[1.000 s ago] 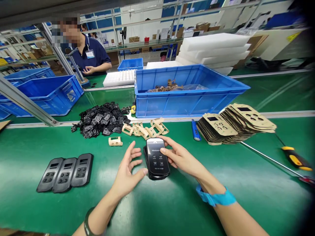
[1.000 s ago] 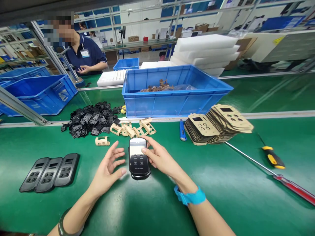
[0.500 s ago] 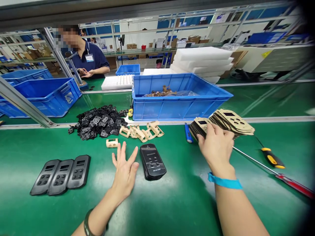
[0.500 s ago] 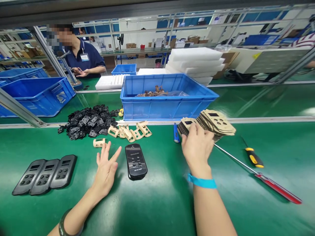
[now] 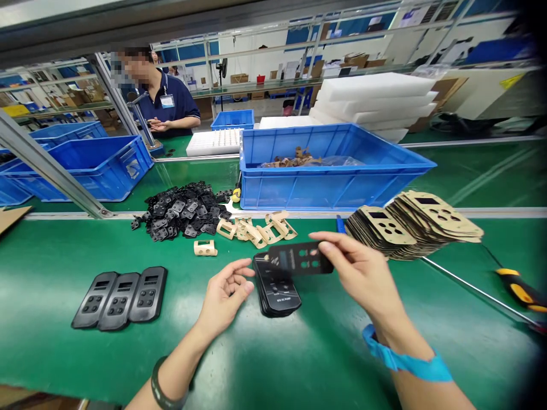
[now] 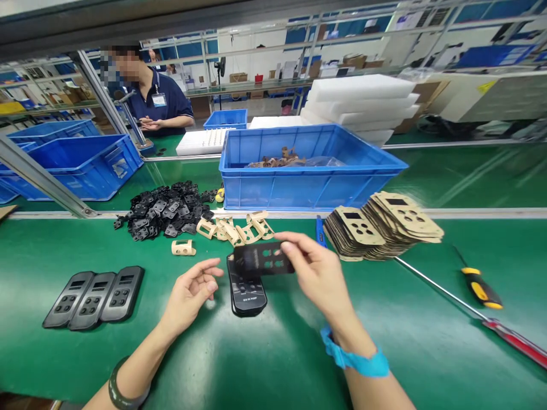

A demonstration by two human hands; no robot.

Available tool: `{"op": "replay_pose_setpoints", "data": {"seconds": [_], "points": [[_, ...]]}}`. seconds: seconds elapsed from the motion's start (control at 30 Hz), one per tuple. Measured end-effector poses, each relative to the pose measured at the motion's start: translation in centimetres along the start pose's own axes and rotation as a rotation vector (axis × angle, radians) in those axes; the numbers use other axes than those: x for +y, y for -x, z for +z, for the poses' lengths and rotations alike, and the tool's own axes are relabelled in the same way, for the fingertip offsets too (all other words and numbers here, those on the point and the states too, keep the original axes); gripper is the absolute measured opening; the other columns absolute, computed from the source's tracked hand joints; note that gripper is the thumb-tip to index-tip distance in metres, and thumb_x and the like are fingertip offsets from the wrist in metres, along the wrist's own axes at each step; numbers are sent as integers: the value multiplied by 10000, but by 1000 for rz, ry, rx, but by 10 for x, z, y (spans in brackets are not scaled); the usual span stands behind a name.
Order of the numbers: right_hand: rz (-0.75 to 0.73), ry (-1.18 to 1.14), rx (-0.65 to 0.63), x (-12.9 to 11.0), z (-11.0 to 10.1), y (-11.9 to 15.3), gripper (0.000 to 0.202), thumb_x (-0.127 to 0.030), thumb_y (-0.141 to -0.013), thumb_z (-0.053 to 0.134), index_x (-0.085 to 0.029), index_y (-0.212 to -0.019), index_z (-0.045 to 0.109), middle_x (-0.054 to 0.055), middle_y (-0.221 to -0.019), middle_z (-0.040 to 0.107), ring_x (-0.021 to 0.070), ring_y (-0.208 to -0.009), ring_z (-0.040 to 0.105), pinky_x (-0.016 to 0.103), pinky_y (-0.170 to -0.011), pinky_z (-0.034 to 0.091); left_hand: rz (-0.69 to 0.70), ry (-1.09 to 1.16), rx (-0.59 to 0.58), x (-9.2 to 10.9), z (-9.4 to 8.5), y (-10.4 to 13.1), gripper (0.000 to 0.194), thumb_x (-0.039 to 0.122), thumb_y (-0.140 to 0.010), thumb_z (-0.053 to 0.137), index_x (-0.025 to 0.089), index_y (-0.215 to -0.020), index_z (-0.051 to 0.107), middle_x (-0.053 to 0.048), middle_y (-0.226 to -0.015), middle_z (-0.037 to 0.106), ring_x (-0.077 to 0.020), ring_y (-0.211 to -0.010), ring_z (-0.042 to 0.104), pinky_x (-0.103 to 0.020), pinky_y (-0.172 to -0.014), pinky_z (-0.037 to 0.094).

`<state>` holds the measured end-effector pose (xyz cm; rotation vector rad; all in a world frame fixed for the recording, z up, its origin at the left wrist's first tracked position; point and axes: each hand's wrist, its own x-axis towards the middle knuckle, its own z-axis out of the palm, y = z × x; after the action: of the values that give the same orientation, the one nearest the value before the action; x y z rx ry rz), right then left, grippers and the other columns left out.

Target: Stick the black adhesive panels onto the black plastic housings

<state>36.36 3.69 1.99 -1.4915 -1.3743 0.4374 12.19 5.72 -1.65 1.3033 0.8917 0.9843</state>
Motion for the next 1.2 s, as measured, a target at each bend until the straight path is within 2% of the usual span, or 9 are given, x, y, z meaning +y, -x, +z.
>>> {"op": "replay_pose_setpoints", "data": {"seconds": [0.17, 0.3, 0.43, 0.7, 0.8, 0.9, 1.0, 1.1, 1.2], "points": [[-67, -16, -221, -8, 26, 16, 229, -305, -925, 472, -222, -972, 680, 38, -856, 697, 188, -724, 632, 289, -627, 507, -192, 157, -37, 8, -5, -2, 305, 398, -683, 782, 121, -740, 668, -33, -550, 644, -113, -469, 575, -215, -483, 480], [-445, 222, -255, -7, 27, 21, 296, -434, -899, 558, -238, -1088, 674, 110, -1113, 653, 243, -866, 637, 371, -728, 528, -284, 243, -90, 10, -10, 1, 323, 376, -643, 816, 136, -686, 606, -39, -532, 659, -127, -434, 598, -202, -437, 474], [-697, 283, -433, -12, 30, 26, 656, -557, -780, 654, -175, -1300, 535, 168, -1133, 641, 290, -939, 631, 387, -714, 555, -345, 366, -208, 11, -10, 4, 336, 338, -587, 857, 133, -627, 594, -24, -524, 642, -128, -447, 606, -198, -436, 471], [-730, 24, -457, -14, 38, 41, 657, -566, -838, 548, -200, -1374, 444, 163, -1165, 639, 290, -1045, 630, 365, -844, 547, -360, 614, -362, 5, 0, 11, 374, 378, -576, 861, 147, -598, 569, 9, -565, 610, -70, -424, 540, -146, -382, 391], [-342, -269, -201, -11, 31, 39, 719, -753, -758, 463, -245, -1257, 554, 152, -1167, 628, 339, -1051, 618, 451, -871, 532, -337, 580, -261, 4, -3, 7, 359, 366, -658, 813, 161, -672, 518, -9, -668, 665, -50, -397, 520, -119, -337, 344], [-5, -542, 201, -9, 23, 23, 739, -797, -800, 281, -288, -1286, 507, 119, -1297, 537, 336, -1202, 510, 476, -876, 517, -237, 384, -73, 4, -10, -3, 304, 367, -772, 711, 179, -729, 476, 5, -631, 641, -77, -443, 567, -146, -411, 443], [61, -796, 482, -8, 21, 3, 613, -726, -852, 356, -267, -1174, 602, 49, -1324, 511, 269, -1280, 427, 371, -862, 520, -51, -35, 67, -3, -19, -13, 148, 321, -861, 576, 180, -880, 538, -51, -820, 668, -147, -678, 664, -249, -606, 556], [82, -958, 521, -6, 27, -4, 529, -697, -761, 575, -269, -1054, 679, 13, -1189, 599, 211, -1114, 550, 255, -694, 543, 167, -618, 68, -11, -29, -20, 347, 211, -871, 478, 174, -1212, 533, -171, -1346, 476, -238, -1031, 618, -378, -833, 545], [127, -974, 410, -3, 35, 1, 542, -687, -701, 649, -265, -1036, 702, 36, -1070, 660, 166, -755, 622, 216, -473, 490, 252, -1081, 140, -7, -45, -17, 503, 168, -885, 412, 119, -1385, 386, -213, -1479, 286, -295, -1226, 480, -444, -971, 462]]}}
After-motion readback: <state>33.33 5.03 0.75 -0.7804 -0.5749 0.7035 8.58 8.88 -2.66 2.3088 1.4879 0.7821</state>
